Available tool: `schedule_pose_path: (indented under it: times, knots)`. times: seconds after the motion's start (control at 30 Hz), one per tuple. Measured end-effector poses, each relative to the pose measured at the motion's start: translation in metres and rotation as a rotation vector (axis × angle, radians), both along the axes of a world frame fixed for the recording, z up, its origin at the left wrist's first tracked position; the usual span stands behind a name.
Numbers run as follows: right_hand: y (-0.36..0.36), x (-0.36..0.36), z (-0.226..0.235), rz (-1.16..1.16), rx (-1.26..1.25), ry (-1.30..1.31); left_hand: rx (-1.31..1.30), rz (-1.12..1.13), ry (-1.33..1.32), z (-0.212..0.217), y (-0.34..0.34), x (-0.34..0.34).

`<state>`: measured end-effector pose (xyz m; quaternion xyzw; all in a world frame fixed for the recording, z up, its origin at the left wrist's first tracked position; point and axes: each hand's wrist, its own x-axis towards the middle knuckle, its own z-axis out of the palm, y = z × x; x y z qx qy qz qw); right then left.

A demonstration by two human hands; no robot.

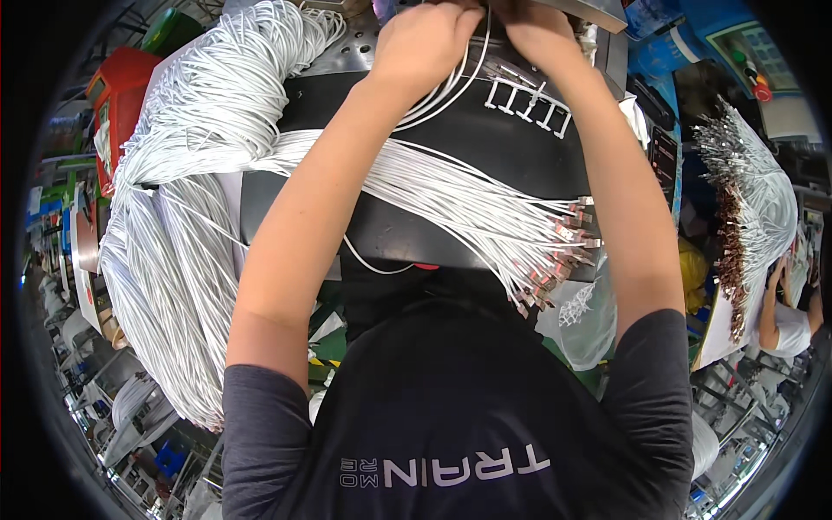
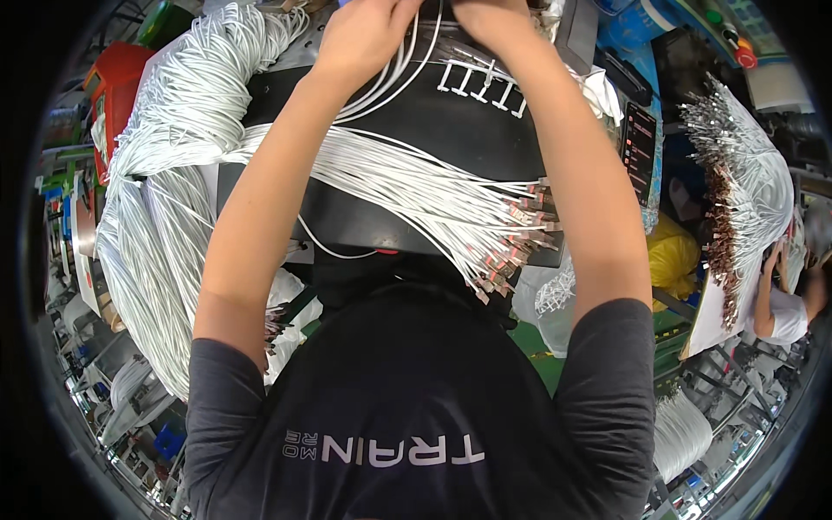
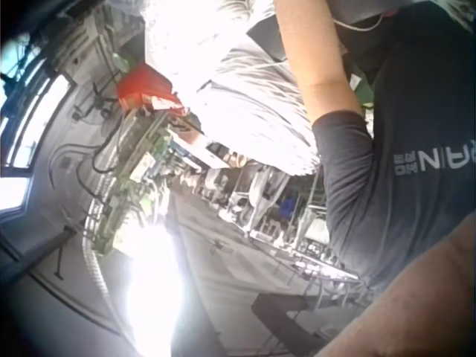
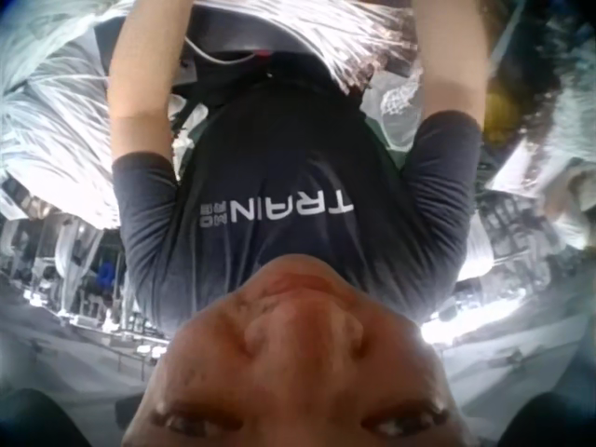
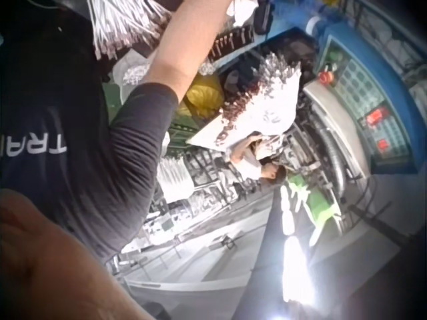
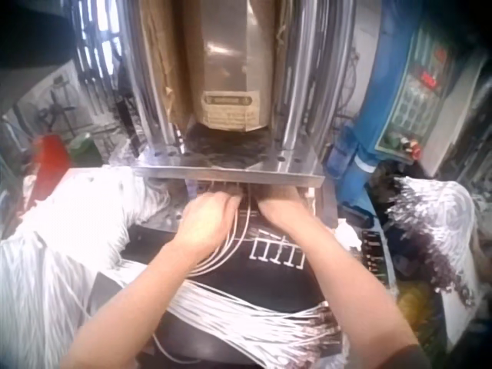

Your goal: Manually organizing and bundling sets of wiring harnesses at an assembly station.

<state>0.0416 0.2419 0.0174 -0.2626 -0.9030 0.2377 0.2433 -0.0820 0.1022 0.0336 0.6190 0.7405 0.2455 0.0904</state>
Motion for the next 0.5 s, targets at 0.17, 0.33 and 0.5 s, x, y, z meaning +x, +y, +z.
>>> schedule_pose_path:
  times: [0.17,0.33,0.5]
  knots:
    - [-0.035,0.012,-0.027,0.008,0.502,0.039,0.064,0.124,0.329,-0.067,0.032,-0.030]
    - [-0.028,0.003,-0.033,-0.063,0.447,-0.014,0.491,0.046,0.501,-0.078,0.034,-0.028]
    - [-0.019,-0.003,-0.062,-0.224,0.481,-0.074,0.490,0.020,0.370,-0.067,0.035,-0.029]
